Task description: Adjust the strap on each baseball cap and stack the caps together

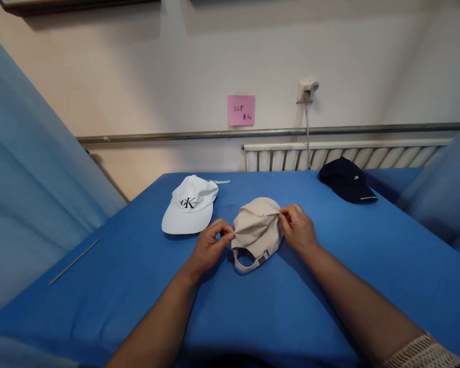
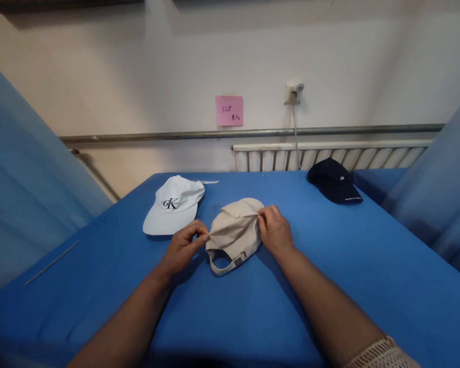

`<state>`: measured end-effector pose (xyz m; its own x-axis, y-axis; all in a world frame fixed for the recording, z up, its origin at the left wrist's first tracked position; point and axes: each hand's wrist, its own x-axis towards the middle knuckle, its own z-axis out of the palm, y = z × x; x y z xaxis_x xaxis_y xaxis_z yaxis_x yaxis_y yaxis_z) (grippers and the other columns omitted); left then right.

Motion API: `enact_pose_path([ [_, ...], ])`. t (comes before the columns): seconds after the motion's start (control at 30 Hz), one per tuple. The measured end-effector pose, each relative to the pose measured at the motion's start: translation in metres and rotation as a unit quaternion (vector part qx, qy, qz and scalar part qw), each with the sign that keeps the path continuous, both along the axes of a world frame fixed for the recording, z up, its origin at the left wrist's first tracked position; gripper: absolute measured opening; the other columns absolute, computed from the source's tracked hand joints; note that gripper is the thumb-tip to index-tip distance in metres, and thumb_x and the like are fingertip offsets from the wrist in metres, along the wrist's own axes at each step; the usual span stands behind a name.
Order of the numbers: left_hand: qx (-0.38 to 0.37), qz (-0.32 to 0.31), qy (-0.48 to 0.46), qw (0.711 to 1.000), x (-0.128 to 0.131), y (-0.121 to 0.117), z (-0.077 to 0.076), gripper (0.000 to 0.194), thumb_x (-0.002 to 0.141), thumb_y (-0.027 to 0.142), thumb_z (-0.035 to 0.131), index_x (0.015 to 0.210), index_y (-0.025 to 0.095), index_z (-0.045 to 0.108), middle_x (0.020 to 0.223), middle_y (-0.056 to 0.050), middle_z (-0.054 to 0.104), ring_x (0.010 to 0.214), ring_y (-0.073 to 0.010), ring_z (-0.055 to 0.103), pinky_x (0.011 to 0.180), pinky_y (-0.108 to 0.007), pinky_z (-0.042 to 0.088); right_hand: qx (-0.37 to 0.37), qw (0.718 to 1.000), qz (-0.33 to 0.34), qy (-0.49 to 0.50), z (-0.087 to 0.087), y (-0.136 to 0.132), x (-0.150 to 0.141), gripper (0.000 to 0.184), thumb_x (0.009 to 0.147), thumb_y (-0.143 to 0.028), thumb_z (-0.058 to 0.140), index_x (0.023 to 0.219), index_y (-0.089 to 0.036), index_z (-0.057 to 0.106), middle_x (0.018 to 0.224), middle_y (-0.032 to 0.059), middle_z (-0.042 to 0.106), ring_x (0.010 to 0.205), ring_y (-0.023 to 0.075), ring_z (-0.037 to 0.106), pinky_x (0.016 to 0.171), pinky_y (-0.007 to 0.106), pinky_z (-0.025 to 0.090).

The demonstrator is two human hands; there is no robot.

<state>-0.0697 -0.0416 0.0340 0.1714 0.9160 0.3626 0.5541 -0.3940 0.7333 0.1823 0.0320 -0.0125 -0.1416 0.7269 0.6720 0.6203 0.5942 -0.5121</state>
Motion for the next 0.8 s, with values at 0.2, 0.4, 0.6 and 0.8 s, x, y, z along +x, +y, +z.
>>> enact_pose_path([
  [0.2, -0.048, -0.02, -0.009, 0.999, 0.002, 0.0, -0.004, 0.023, 0.087, 0.037, 0.051, 0.076, 0.018, 0.058, 0.08, -0.002, 0.055, 0.076, -0.0157, 0.052, 0.072, -0.027, 0.044, 0.012, 0.999, 0.02, -0.029, 0.009, -0.011, -0.001, 0.01, 0.091, -0.022, 0.048, 0.088, -0.021, 0.057, 0.084, 0.0057, 0.061, 0.077, 0.0184, 0.057, 0.071, 0.03, 0.045],
  [0.4, -0.016, 0.077, -0.066, 0.995, -0.002, 0.017, -0.006, 0.021, 0.085, 0.038, 0.053, 0.077, 0.019, 0.057, 0.078, -0.002, 0.057, 0.076, -0.0158, 0.053, 0.072, -0.027, 0.045, 0.131, 0.989, -0.043, -0.062, 0.037, -0.044, 0.011, 0.004, 0.087, -0.022, 0.054, 0.083, -0.023, 0.055, 0.08, 0.0068, 0.062, 0.075, 0.021, 0.056, 0.073, 0.036, 0.043],
  [0.6, -0.034, 0.114, -0.07, 0.99, -0.007, 0.031, -0.023, 0.022, 0.085, 0.036, 0.051, 0.087, 0.019, 0.064, 0.083, -0.003, 0.063, 0.079, -0.0167, 0.058, 0.074, -0.028, 0.047, 0.093, 0.984, -0.048, -0.142, 0.042, -0.067, -0.005, 0.007, 0.085, -0.026, 0.054, 0.08, -0.023, 0.049, 0.077, 0.0067, 0.058, 0.068, 0.0214, 0.053, 0.064, 0.035, 0.039],
  [0.8, 0.015, 0.127, -0.015, 0.992, -0.009, 0.008, -0.02, 0.017, 0.081, 0.033, 0.059, 0.087, 0.018, 0.065, 0.081, -0.002, 0.064, 0.076, -0.0161, 0.058, 0.072, -0.028, 0.046, 0.022, 0.992, 0.017, -0.123, 0.027, -0.064, -0.019, 0.013, 0.088, -0.029, 0.052, 0.079, -0.023, 0.045, 0.073, 0.0025, 0.054, 0.062, 0.0168, 0.051, 0.059, 0.03, 0.036],
])
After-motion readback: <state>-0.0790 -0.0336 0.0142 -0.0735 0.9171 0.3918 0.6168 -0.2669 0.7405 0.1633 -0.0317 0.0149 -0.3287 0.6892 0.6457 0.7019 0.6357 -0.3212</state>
